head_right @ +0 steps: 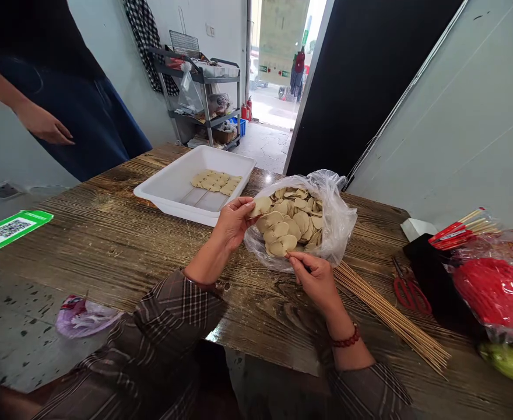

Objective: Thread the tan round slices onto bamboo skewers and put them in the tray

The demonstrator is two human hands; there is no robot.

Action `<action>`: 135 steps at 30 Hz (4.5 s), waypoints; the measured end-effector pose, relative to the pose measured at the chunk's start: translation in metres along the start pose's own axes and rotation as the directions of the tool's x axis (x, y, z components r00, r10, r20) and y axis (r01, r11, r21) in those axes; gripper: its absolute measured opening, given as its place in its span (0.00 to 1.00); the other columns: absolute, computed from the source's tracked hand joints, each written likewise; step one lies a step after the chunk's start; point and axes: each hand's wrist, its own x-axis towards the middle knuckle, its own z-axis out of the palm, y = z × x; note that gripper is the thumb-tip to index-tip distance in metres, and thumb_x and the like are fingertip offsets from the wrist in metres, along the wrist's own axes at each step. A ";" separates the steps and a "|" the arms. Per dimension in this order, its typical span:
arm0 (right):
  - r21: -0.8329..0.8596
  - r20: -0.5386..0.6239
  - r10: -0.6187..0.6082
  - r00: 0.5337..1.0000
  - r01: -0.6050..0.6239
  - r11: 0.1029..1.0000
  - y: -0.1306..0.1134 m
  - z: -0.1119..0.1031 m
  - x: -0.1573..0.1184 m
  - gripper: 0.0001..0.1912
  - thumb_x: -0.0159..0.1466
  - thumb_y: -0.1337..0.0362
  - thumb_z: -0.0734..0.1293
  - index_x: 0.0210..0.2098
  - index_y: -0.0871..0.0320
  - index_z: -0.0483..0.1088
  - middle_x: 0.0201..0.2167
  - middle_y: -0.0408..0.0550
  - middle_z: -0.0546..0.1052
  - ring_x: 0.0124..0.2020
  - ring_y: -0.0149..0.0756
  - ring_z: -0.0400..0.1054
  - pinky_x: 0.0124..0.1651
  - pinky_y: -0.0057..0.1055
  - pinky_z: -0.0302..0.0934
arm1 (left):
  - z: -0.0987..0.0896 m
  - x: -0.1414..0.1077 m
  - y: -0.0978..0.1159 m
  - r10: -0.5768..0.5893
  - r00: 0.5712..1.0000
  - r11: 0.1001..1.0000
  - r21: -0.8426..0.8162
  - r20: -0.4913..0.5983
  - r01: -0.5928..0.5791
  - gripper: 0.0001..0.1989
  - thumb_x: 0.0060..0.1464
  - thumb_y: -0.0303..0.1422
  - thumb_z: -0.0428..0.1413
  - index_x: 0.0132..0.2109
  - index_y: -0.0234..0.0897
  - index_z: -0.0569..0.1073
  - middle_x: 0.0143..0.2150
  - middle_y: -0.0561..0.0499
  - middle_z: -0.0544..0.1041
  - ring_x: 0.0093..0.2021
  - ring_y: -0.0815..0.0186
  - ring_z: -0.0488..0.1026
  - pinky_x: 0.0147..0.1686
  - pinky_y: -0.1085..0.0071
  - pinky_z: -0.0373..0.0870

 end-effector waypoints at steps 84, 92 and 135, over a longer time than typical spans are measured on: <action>0.382 0.069 0.227 0.971 -0.236 0.894 -0.005 -0.001 0.000 0.18 0.60 0.52 0.69 0.37 0.61 0.77 0.11 0.34 0.60 0.12 0.22 0.47 0.13 0.20 0.43 | -0.004 0.001 -0.004 -0.162 0.951 0.982 -0.047 0.265 0.181 0.17 0.44 0.40 0.66 0.39 0.35 0.77 0.34 0.49 0.79 0.30 0.69 0.74 0.29 0.74 0.71; 0.313 0.090 0.227 0.970 -0.244 0.918 -0.004 0.003 -0.001 0.18 0.60 0.52 0.68 0.38 0.62 0.77 0.11 0.34 0.61 0.12 0.22 0.48 0.13 0.20 0.42 | 0.001 -0.003 -0.012 -0.150 0.937 0.959 -0.183 0.316 0.216 0.19 0.50 0.41 0.63 0.44 0.31 0.77 0.40 0.43 0.81 0.42 0.62 0.78 0.44 0.68 0.73; 0.131 -0.008 0.075 0.997 -0.074 0.989 -0.004 0.011 0.001 0.18 0.64 0.55 0.63 0.42 0.62 0.77 0.12 0.34 0.61 0.14 0.25 0.53 0.19 0.24 0.48 | 0.011 -0.013 -0.009 -0.175 0.924 0.954 -0.172 0.339 0.244 0.20 0.58 0.41 0.56 0.52 0.32 0.73 0.48 0.41 0.79 0.50 0.60 0.76 0.52 0.64 0.73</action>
